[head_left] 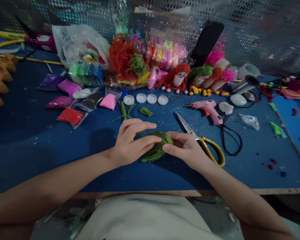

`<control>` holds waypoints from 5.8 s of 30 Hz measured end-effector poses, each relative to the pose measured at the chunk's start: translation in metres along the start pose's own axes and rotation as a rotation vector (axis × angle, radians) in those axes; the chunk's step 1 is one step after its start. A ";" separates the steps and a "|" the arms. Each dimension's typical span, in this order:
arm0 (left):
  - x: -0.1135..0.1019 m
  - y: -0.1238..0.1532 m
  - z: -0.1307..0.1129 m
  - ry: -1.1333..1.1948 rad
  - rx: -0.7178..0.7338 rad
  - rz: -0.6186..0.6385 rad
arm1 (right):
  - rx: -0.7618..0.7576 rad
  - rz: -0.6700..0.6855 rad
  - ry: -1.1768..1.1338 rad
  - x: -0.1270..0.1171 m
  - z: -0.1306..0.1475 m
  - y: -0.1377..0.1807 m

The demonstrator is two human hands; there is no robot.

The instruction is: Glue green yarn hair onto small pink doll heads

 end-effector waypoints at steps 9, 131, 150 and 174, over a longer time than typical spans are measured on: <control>0.001 -0.001 -0.001 -0.007 0.040 -0.022 | -0.052 0.009 -0.023 0.002 0.003 0.000; 0.015 0.008 0.012 0.890 -0.468 0.070 | -0.815 -0.672 0.904 -0.028 0.018 0.017; 0.016 0.007 0.010 1.034 -0.618 0.051 | -0.790 -0.578 0.940 -0.030 0.019 0.018; 0.015 0.007 0.013 0.922 -0.577 0.073 | -0.847 -0.596 0.840 -0.032 0.024 0.018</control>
Point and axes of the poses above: each hand's wrist, its own y-axis away from the middle knuckle, its own x-axis out of the palm, z = x × y, the point moved 2 cm from there along -y, towards the middle knuckle, and after that the axes turned 14 degrees about y, right-handed, at the moved point
